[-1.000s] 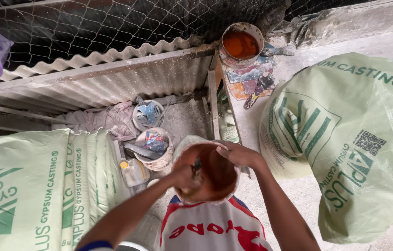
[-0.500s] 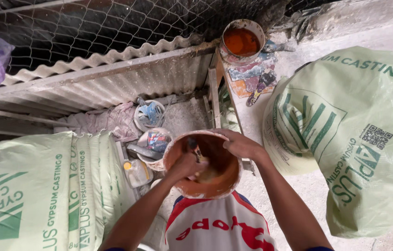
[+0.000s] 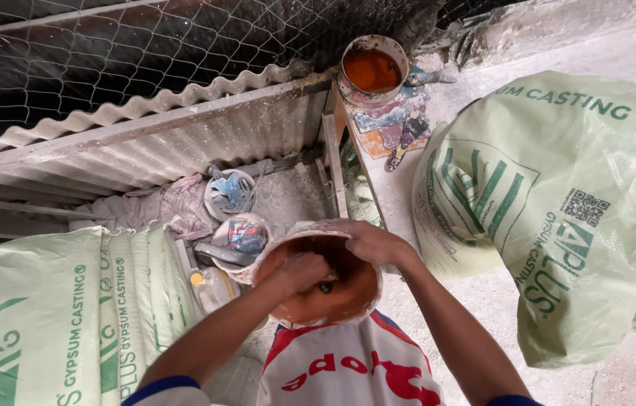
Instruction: The person scrapes residue from a bucket, walks to a tap to fill a pink cup with water, and pours it into the bucket. They then scoop white gypsum powder from a bag and add it to the bucket, preparing a mixture.
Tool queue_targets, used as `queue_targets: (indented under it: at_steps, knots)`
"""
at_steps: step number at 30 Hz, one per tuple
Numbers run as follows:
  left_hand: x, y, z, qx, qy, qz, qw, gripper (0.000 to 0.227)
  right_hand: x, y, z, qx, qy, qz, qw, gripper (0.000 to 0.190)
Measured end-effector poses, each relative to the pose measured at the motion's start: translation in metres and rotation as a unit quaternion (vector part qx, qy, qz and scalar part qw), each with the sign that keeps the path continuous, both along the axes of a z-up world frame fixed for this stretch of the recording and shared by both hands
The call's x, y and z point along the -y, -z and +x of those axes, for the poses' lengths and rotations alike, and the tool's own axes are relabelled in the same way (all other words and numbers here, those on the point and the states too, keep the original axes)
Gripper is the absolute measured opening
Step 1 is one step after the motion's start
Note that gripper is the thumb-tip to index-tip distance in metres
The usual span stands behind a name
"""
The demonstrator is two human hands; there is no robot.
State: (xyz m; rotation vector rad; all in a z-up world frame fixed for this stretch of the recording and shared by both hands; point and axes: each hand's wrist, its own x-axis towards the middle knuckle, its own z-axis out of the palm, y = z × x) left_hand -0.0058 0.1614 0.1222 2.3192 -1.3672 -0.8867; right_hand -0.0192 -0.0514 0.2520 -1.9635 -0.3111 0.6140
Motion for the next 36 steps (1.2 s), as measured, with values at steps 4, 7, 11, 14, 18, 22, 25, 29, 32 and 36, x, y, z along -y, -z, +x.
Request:
queue_targets:
  at_steps: [4,7,11,14,18,22,25,29,32,36]
  knots:
    - [-0.004,-0.009,0.024,0.195,0.061,-0.046,0.978,0.034,0.000,-0.014,0.006,-0.067,0.052,-0.052,0.995,0.081]
    - [-0.004,0.000,0.009,0.170,-0.050,-0.004,0.984,0.041,-0.002,-0.016,-0.003,-0.016,0.026,-0.044,0.999,0.086]
    - [0.007,0.013,-0.033,0.057,-0.085,0.063,0.993,0.031,-0.008,-0.011,-0.011,-0.017,0.038,-0.032,0.999,0.079]
    - [0.010,0.010,-0.045,-0.153,-0.198,-0.045,0.967,0.033,-0.002,-0.005,-0.016,-0.152,0.110,-0.074,0.979,0.064]
    - [0.020,-0.014,-0.022,-0.398,-0.344,-0.037,0.850,0.045,0.023,-0.005,-0.028,-0.076,0.256,0.001,0.964,0.059]
    - [0.040,-0.038,0.003,-0.386,-0.480,-0.248,0.748,0.035,0.034,0.004,-0.067,0.062,0.387,-0.009,0.920,0.054]
    - [0.069,-0.034,0.017,-0.431,-0.499,-0.370,0.654,0.033,0.028,0.031,-0.091,0.194,0.464,-0.003,0.864,0.058]
    - [0.126,-0.013,0.013,-0.465,-0.490,-0.386,0.628,0.031,0.014,0.077,-0.110,0.185,0.574,0.020,0.797,0.053]
    - [0.155,0.002,-0.001,-0.445,-0.476,-0.337,0.680,0.028,0.011,0.108,-0.121,0.173,0.622,0.084,0.759,0.043]
    - [0.143,0.010,0.017,-0.341,-0.395,-0.128,0.843,0.034,0.016,0.132,-0.132,0.150,0.645,0.153,0.733,0.040]
